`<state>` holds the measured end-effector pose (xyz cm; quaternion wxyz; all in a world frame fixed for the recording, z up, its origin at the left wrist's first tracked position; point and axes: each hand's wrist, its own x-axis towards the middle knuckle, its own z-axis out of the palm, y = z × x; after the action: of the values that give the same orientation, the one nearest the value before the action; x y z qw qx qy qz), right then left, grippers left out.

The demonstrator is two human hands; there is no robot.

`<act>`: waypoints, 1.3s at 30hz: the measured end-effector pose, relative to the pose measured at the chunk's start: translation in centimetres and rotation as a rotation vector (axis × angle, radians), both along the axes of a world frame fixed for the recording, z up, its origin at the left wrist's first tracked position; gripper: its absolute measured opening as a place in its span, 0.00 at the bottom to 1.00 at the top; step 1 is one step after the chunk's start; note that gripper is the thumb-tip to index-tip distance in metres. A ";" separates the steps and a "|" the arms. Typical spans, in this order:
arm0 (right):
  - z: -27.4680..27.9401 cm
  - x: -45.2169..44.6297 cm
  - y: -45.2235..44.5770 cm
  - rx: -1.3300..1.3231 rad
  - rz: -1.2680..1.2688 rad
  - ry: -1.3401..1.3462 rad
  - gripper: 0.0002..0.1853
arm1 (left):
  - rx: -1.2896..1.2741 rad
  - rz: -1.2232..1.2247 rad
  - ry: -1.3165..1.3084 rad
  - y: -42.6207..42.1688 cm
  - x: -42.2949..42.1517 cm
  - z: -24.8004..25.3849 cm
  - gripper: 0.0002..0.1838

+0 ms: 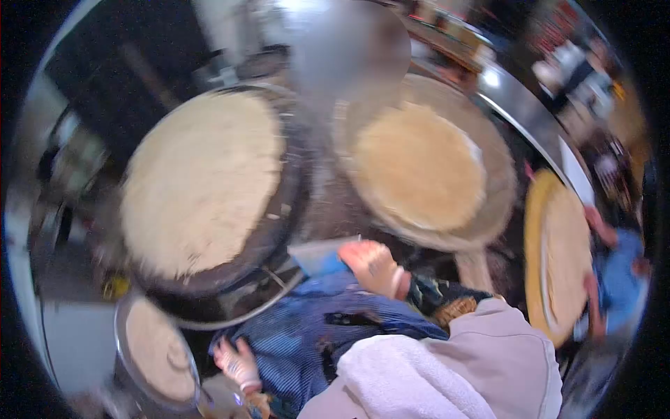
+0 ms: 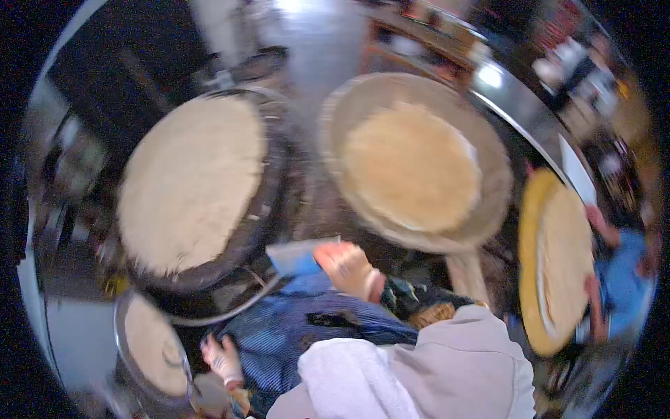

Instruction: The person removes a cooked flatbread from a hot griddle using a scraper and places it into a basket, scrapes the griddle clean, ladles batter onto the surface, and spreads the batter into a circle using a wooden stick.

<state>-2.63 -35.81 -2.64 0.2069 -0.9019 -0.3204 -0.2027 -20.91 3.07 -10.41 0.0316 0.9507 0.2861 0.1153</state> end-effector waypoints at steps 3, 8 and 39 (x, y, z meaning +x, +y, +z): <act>-4.3 -12.9 -13.6 0.097 -0.218 0.219 0.15 | 0.052 -0.023 -0.218 -1.3 -2.2 -2.0 0.28; -11.4 -24.4 -26.6 0.150 -1.219 0.261 0.11 | 0.193 0.195 -0.226 2.0 0.7 5.5 0.29; -1.2 3.2 11.7 1.556 0.079 1.936 0.48 | 0.164 -0.216 0.205 -0.8 19.3 11.0 0.34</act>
<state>0.56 -24.12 -3.88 0.8436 -0.3079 0.1424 0.4163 -1.58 2.25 0.55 -0.0632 0.9821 0.1736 0.0363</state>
